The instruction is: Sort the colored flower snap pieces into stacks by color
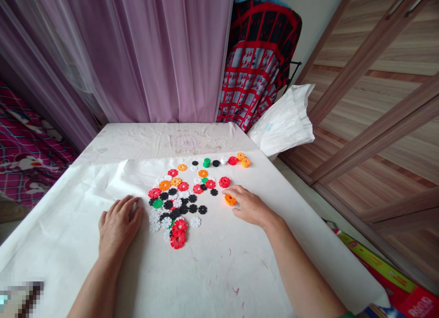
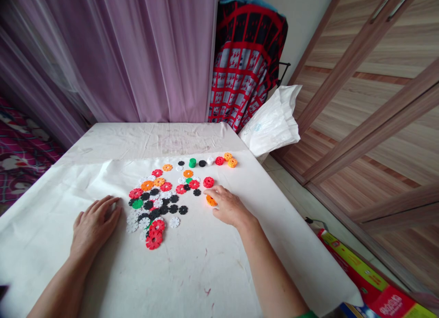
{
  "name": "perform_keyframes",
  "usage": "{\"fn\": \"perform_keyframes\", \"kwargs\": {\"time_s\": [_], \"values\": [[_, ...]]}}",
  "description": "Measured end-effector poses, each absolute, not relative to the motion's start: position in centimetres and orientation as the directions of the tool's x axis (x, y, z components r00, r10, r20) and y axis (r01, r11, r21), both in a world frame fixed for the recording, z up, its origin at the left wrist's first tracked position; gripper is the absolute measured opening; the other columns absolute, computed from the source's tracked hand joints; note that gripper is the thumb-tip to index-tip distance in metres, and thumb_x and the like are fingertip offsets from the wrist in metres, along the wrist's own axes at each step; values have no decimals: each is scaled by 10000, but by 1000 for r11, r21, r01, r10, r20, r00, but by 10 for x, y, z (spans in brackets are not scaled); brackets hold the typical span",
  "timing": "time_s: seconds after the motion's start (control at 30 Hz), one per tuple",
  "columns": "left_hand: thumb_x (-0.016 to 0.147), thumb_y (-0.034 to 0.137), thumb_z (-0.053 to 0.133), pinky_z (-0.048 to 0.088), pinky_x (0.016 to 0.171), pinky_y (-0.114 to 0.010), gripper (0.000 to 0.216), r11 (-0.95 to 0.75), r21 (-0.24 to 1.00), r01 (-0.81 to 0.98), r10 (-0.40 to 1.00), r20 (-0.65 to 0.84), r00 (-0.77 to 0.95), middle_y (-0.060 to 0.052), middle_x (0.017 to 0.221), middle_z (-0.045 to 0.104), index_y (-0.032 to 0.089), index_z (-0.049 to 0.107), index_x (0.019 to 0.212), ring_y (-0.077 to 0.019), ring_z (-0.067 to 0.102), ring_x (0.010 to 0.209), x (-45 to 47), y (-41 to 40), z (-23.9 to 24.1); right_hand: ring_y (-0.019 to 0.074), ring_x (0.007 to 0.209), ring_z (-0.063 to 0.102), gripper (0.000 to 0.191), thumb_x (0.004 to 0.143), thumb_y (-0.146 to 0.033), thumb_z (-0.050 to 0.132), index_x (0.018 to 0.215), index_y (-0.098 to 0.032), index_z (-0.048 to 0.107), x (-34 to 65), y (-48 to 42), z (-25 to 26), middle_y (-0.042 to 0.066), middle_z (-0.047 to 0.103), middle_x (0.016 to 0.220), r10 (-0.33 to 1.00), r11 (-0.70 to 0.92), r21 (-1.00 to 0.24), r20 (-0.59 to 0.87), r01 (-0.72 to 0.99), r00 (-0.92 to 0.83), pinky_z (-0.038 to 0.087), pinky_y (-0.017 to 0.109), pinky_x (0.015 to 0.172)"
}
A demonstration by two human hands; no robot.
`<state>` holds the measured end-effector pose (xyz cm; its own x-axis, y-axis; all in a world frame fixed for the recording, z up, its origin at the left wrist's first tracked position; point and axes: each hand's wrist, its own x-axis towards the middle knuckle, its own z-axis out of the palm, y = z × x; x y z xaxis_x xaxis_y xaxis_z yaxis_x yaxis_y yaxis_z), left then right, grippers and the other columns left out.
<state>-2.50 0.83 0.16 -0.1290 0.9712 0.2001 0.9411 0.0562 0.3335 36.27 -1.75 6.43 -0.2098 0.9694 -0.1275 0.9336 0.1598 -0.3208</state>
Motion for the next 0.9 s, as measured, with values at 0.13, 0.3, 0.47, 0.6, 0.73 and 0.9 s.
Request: {"fn": "perform_keyframes", "kwargs": {"time_s": [0.13, 0.3, 0.47, 0.6, 0.73, 0.9], "values": [[992, 454, 358, 318, 1186, -573, 461, 65, 335, 940, 973, 190, -135, -115, 1467, 601, 248, 661, 1272, -336, 461, 1424, -24, 8, 3, 200, 1186, 611, 595, 807, -47, 548, 1321, -332, 639, 359, -5, 64, 28, 628, 1321, 943, 217, -287, -186, 933, -276, 441, 279, 966], [987, 444, 356, 323, 1180, -578, 462, 60, 337, 940, 972, 194, -132, -116, 1469, 599, 249, 666, 1269, -339, 466, 1419, -23, 8, 4, 199, 1100, 634, 507, 808, -49, 568, 1229, -302, 691, 361, 4, 61, 37, 660, 1217, 934, 261, -245, -181, 934, -308, 445, 275, 921], [982, 442, 362, 323, 1176, -578, 467, 63, 335, 940, 972, 192, -134, -117, 1465, 602, 247, 670, 1273, -340, 465, 1416, -24, 8, 4, 200, 1064, 640, 464, 797, -59, 581, 1176, -297, 706, 361, 4, 63, 34, 670, 1179, 927, 271, -225, -198, 936, -317, 444, 274, 893], [985, 456, 343, 329, 1167, -574, 490, 60, 326, 943, 973, 191, -128, -117, 1464, 604, 236, 668, 1276, -341, 470, 1410, -24, 9, 2, 218, 1137, 629, 487, 788, -131, 637, 1240, -306, 684, 361, 3, 79, 35, 673, 1253, 937, 254, -225, -183, 941, -297, 450, 284, 921], [979, 443, 350, 338, 1162, -570, 474, 58, 326, 944, 969, 209, -132, -117, 1450, 614, 242, 677, 1258, -337, 481, 1401, -24, 9, 3, 220, 1067, 666, 249, 884, -213, 586, 1065, -260, 750, 342, 30, 97, 42, 734, 1144, 976, 197, -213, -50, 957, -212, 467, 298, 886], [974, 435, 366, 324, 1177, -547, 450, 70, 332, 941, 969, 203, -144, -96, 1441, 624, 264, 681, 1246, -319, 487, 1395, -23, 8, 2, 255, 1074, 690, 230, 935, -258, 556, 991, -194, 770, 289, 95, 88, 114, 773, 1080, 992, 42, -120, -113, 992, -55, 494, 316, 873]]}}
